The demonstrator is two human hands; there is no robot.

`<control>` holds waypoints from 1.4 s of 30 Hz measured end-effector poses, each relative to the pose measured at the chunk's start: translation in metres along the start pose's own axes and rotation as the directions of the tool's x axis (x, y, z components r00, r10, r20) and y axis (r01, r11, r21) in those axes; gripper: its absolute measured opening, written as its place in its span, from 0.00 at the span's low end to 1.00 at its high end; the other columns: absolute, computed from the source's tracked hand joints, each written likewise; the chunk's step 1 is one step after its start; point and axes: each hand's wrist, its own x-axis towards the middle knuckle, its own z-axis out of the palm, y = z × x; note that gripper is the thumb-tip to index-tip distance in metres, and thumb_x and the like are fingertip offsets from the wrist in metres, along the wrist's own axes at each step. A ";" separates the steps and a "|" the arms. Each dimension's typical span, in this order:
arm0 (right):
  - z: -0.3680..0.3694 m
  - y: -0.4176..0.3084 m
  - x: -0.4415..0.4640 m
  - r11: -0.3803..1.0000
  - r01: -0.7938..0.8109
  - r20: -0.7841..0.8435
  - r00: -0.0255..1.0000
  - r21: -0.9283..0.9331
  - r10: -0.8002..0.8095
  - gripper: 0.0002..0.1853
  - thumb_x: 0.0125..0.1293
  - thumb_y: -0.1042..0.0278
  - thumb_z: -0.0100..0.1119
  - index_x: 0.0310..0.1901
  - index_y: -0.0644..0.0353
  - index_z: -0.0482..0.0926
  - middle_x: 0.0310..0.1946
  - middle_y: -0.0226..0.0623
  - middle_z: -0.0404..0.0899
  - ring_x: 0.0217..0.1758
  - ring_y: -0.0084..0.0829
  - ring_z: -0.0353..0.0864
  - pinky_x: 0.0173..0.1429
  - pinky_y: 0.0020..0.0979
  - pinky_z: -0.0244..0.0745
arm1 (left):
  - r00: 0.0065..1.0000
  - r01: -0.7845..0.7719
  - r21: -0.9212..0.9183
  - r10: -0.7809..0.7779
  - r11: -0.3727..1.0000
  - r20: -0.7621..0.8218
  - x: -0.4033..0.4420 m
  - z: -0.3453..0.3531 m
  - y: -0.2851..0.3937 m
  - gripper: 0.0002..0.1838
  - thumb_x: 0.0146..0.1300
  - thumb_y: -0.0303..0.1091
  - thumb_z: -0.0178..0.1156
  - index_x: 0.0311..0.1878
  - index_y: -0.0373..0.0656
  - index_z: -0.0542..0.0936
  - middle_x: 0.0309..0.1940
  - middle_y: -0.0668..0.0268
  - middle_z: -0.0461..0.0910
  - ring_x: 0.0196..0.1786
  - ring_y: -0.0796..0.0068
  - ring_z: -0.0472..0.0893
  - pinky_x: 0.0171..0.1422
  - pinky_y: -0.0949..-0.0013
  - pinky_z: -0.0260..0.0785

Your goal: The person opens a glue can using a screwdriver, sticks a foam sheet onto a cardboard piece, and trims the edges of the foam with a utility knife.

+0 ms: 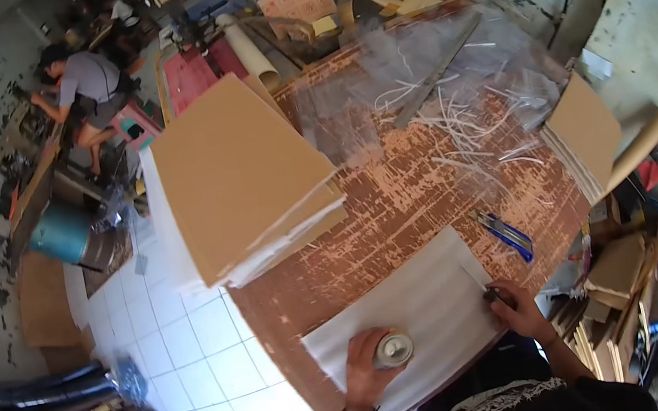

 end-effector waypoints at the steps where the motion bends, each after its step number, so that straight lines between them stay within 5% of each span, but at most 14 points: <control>1: -0.006 -0.002 0.004 1.000 -0.007 0.034 0.999 0.026 0.006 0.25 0.73 0.69 0.63 0.68 0.64 0.70 0.43 0.41 0.85 0.36 0.26 0.86 0.41 0.29 0.82 | 1.000 -0.002 0.031 0.002 1.000 -0.013 0.001 0.002 0.000 0.38 0.36 0.33 0.86 0.56 0.44 0.81 0.52 0.58 0.82 0.57 0.52 0.80 0.63 0.54 0.74; 6: -0.024 0.009 0.010 0.990 0.098 0.209 0.971 0.098 -0.117 0.23 0.75 0.71 0.60 0.68 0.66 0.70 0.41 0.41 0.84 0.30 0.25 0.84 0.36 0.27 0.81 | 0.978 0.166 0.000 -0.165 0.986 -0.129 -0.018 0.020 0.002 0.46 0.42 0.33 0.85 0.66 0.44 0.72 0.56 0.58 0.81 0.60 0.59 0.82 0.65 0.60 0.77; 8: -0.033 0.030 0.013 0.963 0.208 0.297 0.921 0.172 -0.252 0.24 0.75 0.74 0.59 0.69 0.66 0.67 0.42 0.41 0.84 0.32 0.25 0.84 0.38 0.26 0.81 | 0.967 0.242 0.142 -0.227 0.960 -0.115 -0.018 0.021 0.020 0.41 0.48 0.31 0.81 0.65 0.43 0.71 0.56 0.56 0.81 0.60 0.54 0.82 0.64 0.58 0.77; 10: -0.036 0.037 0.014 0.931 0.277 0.362 0.865 0.236 -0.349 0.26 0.74 0.74 0.59 0.70 0.66 0.65 0.43 0.42 0.84 0.34 0.24 0.85 0.39 0.27 0.82 | 0.964 0.239 0.251 -0.197 0.938 -0.179 -0.017 0.030 0.037 0.36 0.50 0.31 0.79 0.62 0.40 0.73 0.54 0.53 0.81 0.58 0.51 0.83 0.63 0.56 0.77; 13: -0.042 0.032 0.015 0.953 0.158 0.416 0.872 0.260 -0.258 0.30 0.72 0.76 0.60 0.73 0.65 0.62 0.45 0.42 0.83 0.41 0.26 0.86 0.46 0.28 0.82 | 0.955 0.127 0.485 0.025 0.865 -0.295 -0.014 0.049 0.060 0.33 0.51 0.30 0.78 0.60 0.37 0.74 0.52 0.50 0.80 0.56 0.48 0.83 0.62 0.55 0.77; 16: -0.042 0.046 0.010 0.867 0.416 0.264 0.834 0.274 -0.484 0.31 0.71 0.76 0.62 0.73 0.66 0.63 0.48 0.44 0.84 0.51 0.30 0.86 0.56 0.31 0.80 | 0.949 0.107 0.391 0.023 0.914 -0.314 -0.006 0.075 0.086 0.32 0.52 0.29 0.77 0.60 0.35 0.74 0.53 0.49 0.81 0.57 0.50 0.83 0.65 0.57 0.75; 19: -0.058 0.040 0.000 0.867 0.451 0.196 0.849 0.211 -0.490 0.30 0.70 0.75 0.63 0.71 0.67 0.68 0.53 0.49 0.84 0.59 0.35 0.85 0.64 0.34 0.76 | 0.933 0.049 0.108 -0.007 0.993 -0.361 0.000 0.118 0.088 0.37 0.56 0.29 0.76 0.67 0.35 0.71 0.57 0.50 0.81 0.61 0.56 0.82 0.68 0.59 0.73; 25: -0.094 0.044 -0.014 0.806 0.584 0.046 0.811 -0.092 -0.583 0.28 0.69 0.73 0.65 0.70 0.63 0.70 0.59 0.51 0.82 0.63 0.40 0.83 0.66 0.36 0.76 | 0.953 -0.030 0.043 0.042 0.999 -0.301 0.010 0.166 0.084 0.39 0.56 0.29 0.76 0.69 0.35 0.69 0.56 0.49 0.81 0.60 0.52 0.82 0.66 0.58 0.73; 28: -0.104 0.045 -0.023 0.807 0.576 0.064 0.817 -0.131 -0.572 0.26 0.69 0.73 0.66 0.67 0.63 0.74 0.55 0.47 0.85 0.58 0.35 0.86 0.61 0.33 0.77 | 0.927 -0.052 0.200 0.122 0.978 -0.354 0.012 0.173 0.084 0.39 0.55 0.31 0.77 0.68 0.35 0.69 0.55 0.48 0.79 0.59 0.49 0.81 0.64 0.56 0.74; 32: -0.096 0.035 -0.031 0.738 0.648 0.095 0.760 -0.189 -0.643 0.23 0.67 0.74 0.67 0.64 0.62 0.79 0.51 0.45 0.86 0.52 0.33 0.87 0.56 0.31 0.79 | 0.907 0.029 0.158 0.040 0.987 -0.419 0.018 0.183 0.082 0.39 0.55 0.31 0.76 0.68 0.35 0.68 0.53 0.48 0.80 0.56 0.50 0.83 0.61 0.56 0.76; 35: -0.088 0.028 -0.032 0.690 0.689 0.133 0.722 -0.224 -0.679 0.23 0.65 0.75 0.69 0.62 0.60 0.82 0.48 0.44 0.86 0.48 0.32 0.87 0.52 0.31 0.79 | 0.903 0.017 -0.002 -0.016 1.000 -0.429 0.020 0.190 0.083 0.38 0.59 0.30 0.73 0.70 0.35 0.66 0.49 0.53 0.84 0.53 0.61 0.86 0.60 0.61 0.78; 39: -0.084 0.024 -0.032 0.678 0.682 0.204 0.730 -0.275 -0.652 0.23 0.64 0.75 0.68 0.62 0.59 0.82 0.48 0.45 0.87 0.45 0.33 0.87 0.50 0.32 0.80 | 0.898 0.031 -0.076 -0.061 0.997 -0.436 0.017 0.187 0.083 0.38 0.58 0.29 0.74 0.69 0.36 0.66 0.49 0.53 0.85 0.52 0.59 0.87 0.57 0.60 0.79; 42: -0.081 0.019 -0.031 0.655 0.693 0.275 0.721 -0.302 -0.636 0.23 0.64 0.75 0.68 0.62 0.59 0.82 0.46 0.45 0.87 0.43 0.33 0.88 0.49 0.33 0.80 | 0.899 -0.012 0.046 0.031 0.999 -0.436 0.016 0.186 0.077 0.38 0.56 0.31 0.78 0.67 0.37 0.69 0.49 0.53 0.85 0.52 0.59 0.87 0.57 0.60 0.79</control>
